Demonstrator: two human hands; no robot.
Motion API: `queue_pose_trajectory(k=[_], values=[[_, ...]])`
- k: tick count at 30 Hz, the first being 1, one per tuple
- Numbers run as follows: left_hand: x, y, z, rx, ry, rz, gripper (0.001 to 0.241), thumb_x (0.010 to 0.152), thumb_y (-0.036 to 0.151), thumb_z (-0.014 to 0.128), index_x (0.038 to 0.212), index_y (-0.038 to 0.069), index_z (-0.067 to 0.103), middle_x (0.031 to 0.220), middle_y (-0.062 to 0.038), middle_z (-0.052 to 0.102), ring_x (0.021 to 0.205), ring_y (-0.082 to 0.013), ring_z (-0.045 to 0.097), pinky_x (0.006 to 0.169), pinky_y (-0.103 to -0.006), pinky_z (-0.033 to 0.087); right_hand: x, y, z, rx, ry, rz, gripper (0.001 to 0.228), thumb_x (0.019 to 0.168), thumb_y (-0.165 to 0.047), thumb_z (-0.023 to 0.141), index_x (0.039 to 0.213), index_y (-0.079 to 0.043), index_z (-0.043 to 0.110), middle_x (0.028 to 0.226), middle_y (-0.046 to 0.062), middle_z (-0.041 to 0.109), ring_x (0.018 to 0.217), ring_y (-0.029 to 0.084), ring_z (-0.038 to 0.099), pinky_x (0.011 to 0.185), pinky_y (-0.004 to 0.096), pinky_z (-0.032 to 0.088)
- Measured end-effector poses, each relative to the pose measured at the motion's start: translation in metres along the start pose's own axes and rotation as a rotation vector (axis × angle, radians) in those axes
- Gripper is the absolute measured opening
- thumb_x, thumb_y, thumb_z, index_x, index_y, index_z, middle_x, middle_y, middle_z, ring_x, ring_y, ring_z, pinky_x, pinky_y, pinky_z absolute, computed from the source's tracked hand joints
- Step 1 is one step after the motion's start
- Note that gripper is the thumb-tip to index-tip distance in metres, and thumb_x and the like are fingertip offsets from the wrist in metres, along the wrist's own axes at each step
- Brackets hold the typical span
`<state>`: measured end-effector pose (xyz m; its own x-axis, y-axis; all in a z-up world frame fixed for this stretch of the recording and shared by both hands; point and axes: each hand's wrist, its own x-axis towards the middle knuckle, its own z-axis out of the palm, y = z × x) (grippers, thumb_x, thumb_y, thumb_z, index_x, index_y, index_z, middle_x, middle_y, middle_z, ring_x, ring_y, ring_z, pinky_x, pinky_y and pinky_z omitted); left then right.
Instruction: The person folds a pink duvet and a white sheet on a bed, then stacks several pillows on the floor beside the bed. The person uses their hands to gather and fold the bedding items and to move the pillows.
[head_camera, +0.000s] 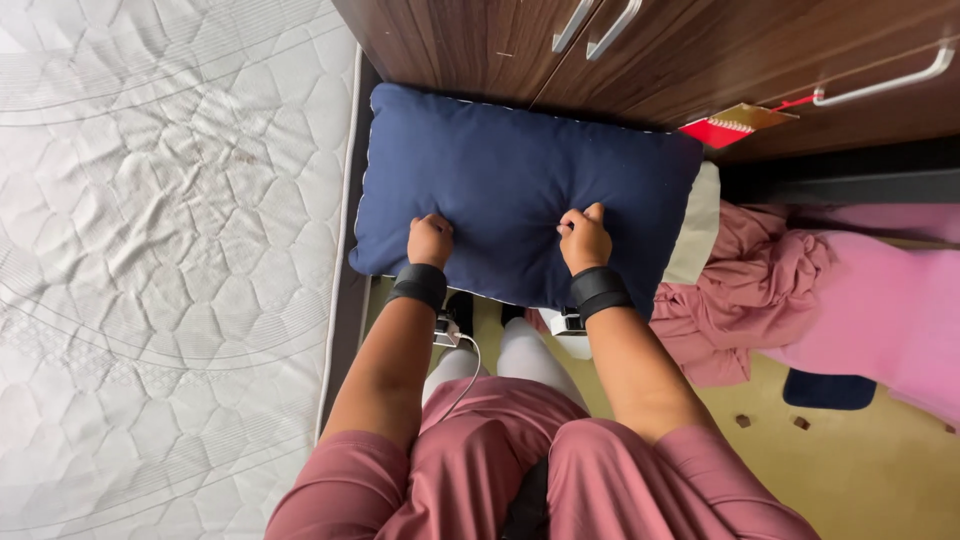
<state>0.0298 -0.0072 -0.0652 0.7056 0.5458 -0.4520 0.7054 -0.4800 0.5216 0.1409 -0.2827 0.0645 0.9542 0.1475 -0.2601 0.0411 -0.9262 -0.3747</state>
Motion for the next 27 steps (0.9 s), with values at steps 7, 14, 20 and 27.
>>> queue_pose_trajectory(k=[7,14,20,27], values=[[-0.024,0.051,-0.038,-0.086,0.175,-0.130,0.041,0.087,0.035,0.076,0.115,0.007,0.065,0.123,-0.022,0.060,0.092,-0.0408,0.069,0.083,-0.0451,0.058,0.008,-0.005,-0.019,0.143,0.117,-0.159,0.011,0.091,-0.012,0.075,0.092,-0.015,0.064,0.111,0.009,0.058,0.087,0.035,0.067,0.072,0.045,0.055],[-0.025,0.086,-0.052,-0.283,-0.723,-0.603,0.095,0.091,0.080,0.034,0.144,0.002,0.045,0.152,-0.021,0.051,0.116,-0.0520,0.065,0.071,-0.0514,0.062,0.009,-0.038,-0.066,0.336,0.284,-0.357,0.010,0.095,-0.004,0.068,0.095,-0.008,0.059,0.094,0.012,0.065,0.087,0.039,0.065,0.073,0.046,0.052],[-0.047,0.125,-0.079,-0.355,-0.712,-0.387,0.099,0.083,0.082,0.040,0.145,0.007,0.057,0.148,-0.015,0.053,0.124,-0.0414,0.060,0.088,-0.0516,0.058,-0.008,-0.057,-0.102,0.392,0.377,-0.348,0.010,0.097,-0.003,0.068,0.096,-0.007,0.059,0.094,0.012,0.063,0.086,0.037,0.064,0.073,0.043,0.052],[-0.075,0.123,-0.077,-0.010,-0.814,-0.191,0.107,0.079,0.084,0.056,0.156,0.011,0.040,0.157,-0.018,0.046,0.142,-0.0357,0.045,0.107,-0.0499,0.046,-0.029,-0.005,-0.051,0.308,0.010,-0.073,0.036,0.091,-0.019,0.075,0.123,-0.007,0.063,0.138,0.017,0.052,0.120,0.038,0.058,0.096,0.041,0.050]])
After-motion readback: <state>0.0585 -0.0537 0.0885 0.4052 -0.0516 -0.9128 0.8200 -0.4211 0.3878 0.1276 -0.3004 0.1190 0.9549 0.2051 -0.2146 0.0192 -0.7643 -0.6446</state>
